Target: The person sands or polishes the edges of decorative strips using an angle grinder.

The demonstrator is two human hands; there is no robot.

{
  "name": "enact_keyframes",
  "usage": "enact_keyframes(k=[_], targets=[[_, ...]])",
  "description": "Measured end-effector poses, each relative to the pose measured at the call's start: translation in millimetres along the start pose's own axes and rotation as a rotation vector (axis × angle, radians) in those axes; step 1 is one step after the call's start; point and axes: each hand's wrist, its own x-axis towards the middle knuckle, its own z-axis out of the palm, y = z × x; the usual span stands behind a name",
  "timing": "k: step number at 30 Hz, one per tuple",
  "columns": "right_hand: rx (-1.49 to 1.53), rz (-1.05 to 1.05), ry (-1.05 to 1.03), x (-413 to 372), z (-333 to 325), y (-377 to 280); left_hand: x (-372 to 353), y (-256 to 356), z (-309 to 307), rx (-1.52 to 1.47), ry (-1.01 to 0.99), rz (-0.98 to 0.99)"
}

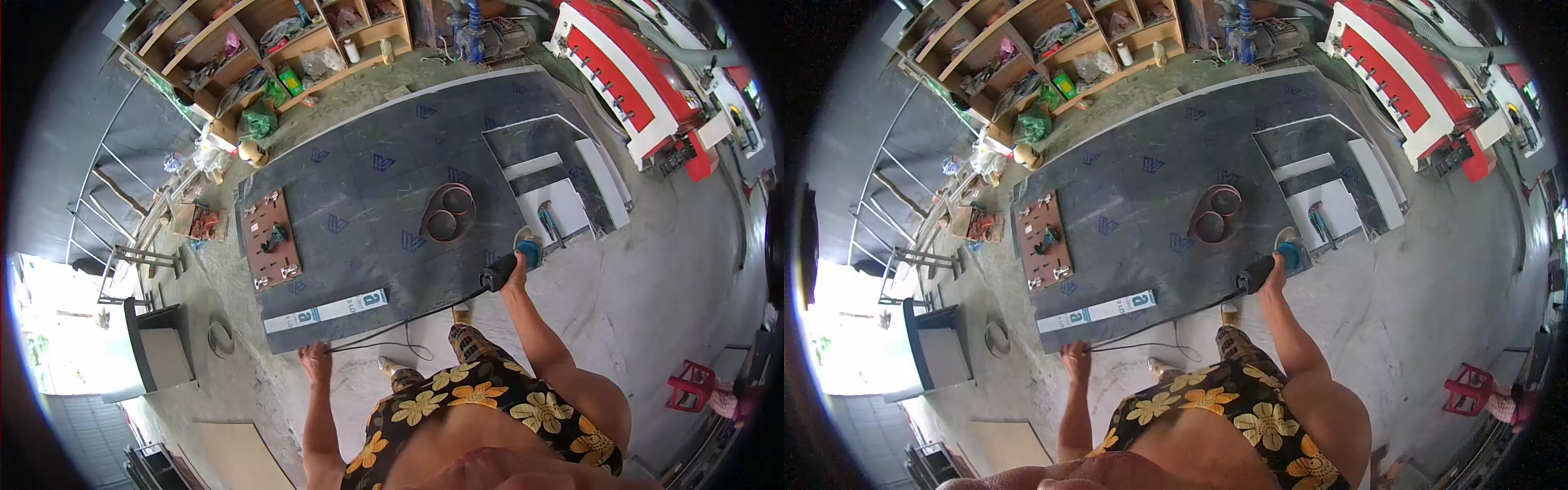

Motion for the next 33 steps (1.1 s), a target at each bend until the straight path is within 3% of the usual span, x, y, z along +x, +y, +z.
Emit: enact_keyframes(k=[3,6,9,12,17,19,20,21,22,24,26,29,33], targets=[[0.031,-0.034,0.008,-4,3,-29,-10,-24,-22,0.075,0.14,-0.132],[0.081,-0.101,-0.02,27,-13,-50,-19,-20,-71,0.184,0.114,-0.298],[-0.013,-0.173,0.091,6,-2,-76,-34,-8,-109,0.247,0.186,-0.551],[0.074,-0.096,0.046,42,-18,-91,-63,-11,-136,0.25,0.254,-0.775],[0.016,-0.054,0.003,49,-9,-103,-116,-27,-154,0.259,0.377,-0.828],[-0.079,-0.072,0.014,43,-7,-99,-130,-34,-156,0.089,0.422,-1.043],[-0.133,-0.038,0.063,27,4,-98,-131,-33,-160,-0.005,0.534,-1.008],[-0.177,-0.016,-0.001,30,2,-93,-124,-23,-171,-0.325,0.575,-1.253],[-0.216,0.007,-0.065,47,-7,-89,-137,-45,-155,-0.457,0.782,-1.307],[-0.28,0.036,-0.118,56,-5,-79,-158,-42,-176,-0.821,0.566,-1.418],[-0.344,0.045,-0.074,46,9,-61,-130,-6,-207,-1.05,0.833,-1.482],[-0.482,0.016,0.111,-6,37,-37,-172,-27,-221,-1.37,0.897,-1.258],[-0.605,-0.012,0.13,-41,51,3,-219,-33,-245,-1.294,1.152,-1.187]])
